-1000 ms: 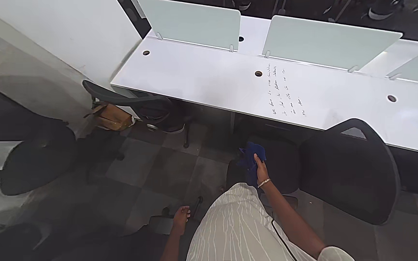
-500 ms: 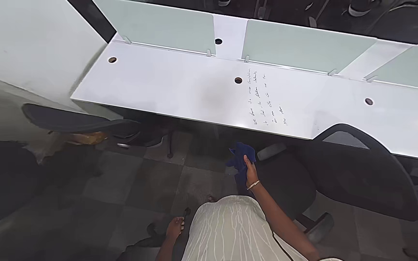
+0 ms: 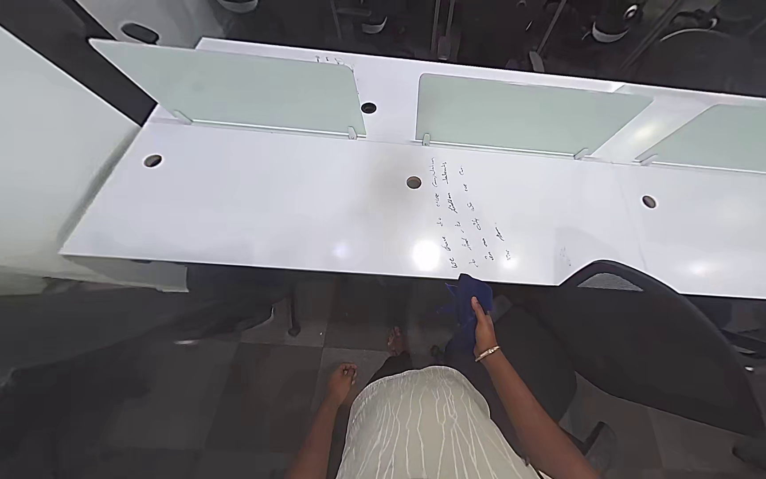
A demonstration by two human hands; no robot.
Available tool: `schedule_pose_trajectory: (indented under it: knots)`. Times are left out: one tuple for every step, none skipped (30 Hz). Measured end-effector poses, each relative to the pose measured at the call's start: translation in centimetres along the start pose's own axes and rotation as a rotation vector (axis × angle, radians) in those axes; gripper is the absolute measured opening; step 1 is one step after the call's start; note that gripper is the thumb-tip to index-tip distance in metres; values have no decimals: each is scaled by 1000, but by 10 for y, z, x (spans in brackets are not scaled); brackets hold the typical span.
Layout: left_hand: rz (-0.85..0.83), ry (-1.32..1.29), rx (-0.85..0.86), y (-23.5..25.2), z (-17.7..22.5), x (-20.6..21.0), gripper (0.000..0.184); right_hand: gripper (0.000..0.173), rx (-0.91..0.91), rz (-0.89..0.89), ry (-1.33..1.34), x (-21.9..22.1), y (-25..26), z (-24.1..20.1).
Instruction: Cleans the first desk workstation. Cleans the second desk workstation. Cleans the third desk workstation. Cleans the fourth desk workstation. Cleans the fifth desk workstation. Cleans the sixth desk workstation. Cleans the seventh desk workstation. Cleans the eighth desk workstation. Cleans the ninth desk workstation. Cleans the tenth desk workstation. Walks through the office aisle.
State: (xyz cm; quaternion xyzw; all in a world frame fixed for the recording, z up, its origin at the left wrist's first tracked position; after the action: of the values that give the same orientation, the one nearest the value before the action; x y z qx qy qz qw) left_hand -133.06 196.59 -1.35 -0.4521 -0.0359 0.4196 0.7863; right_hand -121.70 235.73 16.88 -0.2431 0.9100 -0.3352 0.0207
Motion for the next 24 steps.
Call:
schedule_pose_trajectory:
  knots:
    - [-5,12,-14,7,4,-9,29,47,-4,14,1,5,3,-5]
    - [-3,21,-17,14,7,-20,29,47,-9,22,0,10,6,-9]
    - [-4,35,-22,18,7,-29,29,46,-19,30,-2,13,8,-9]
    - [-12,50,-29,20,7,-35,29,45,-28,48,0,14,9,-10]
    - [-14,68,-38,23,6,-39,29,45,-37,63,2,15,11,-12]
    - [-20,77,-46,26,6,-44,30,45,-45,77,6,17,12,-14]
    - [-25,78,-52,30,2,-49,30,45,-51,90,9,20,14,-15]
    - [-27,77,-58,33,-4,-52,30,46,-54,97,8,22,15,-15]
    - [-24,83,-70,38,-12,-56,31,46,-56,100,8,24,16,-15]
    - [-23,104,-76,42,-21,-58,31,45,-60,104,13,26,17,-15]
    - [-32,138,-80,44,-26,-59,31,45,-67,115,22,26,19,-14]
    - [-49,170,-79,46,-28,-60,31,45,-76,127,36,27,20,-14]
    - [-62,199,-73,47,-27,-60,31,45,-84,137,47,27,21,-14]
    - [-75,217,-61,46,-24,-60,31,46,-92,151,54,27,20,-14]
    - [-84,229,-26,47,-16,-60,32,45,-100,168,57,27,19,-15]
    - [-90,245,39,51,-2,-58,34,45,-113,179,53,28,19,-18]
    - [-91,267,126,54,19,-54,36,45,-131,193,38,26,20,-21]
    - [-86,280,237,55,45,-46,36,45,-150,201,17,24,22,-24]
    - [-92,282,332,54,78,-39,35,46,-173,203,-7,22,24,-27]
    - [-107,292,416,52,113,-32,34,45,-198,204,-32,20,27,-30]
    - [-119,294,496,51,147,-25,33,45,-223,204,-54,18,31,-33]
    - [-128,293,574,50,180,-18,32,45,-242,206,-69,18,35,-37]
    - [-137,297,645,49,210,-12,31,45,-258,211,-87,18,37,-44]
    - [-143,311,709,48,236,-7,32,45,-269,218,-103,18,38,-51]
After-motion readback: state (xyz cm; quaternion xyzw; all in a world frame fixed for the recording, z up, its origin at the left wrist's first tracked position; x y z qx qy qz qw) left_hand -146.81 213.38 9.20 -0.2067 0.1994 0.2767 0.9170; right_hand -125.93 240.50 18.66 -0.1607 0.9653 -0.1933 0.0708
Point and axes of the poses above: each hand's wrist, its own y-axis towards the middle knuckle, its own x-axis out of the palm, z = x × y, the point moved 3 cm from there along y, towards the middle knuckle, and after that the axes turned 6 degrees about x, right-handed, at the moved point
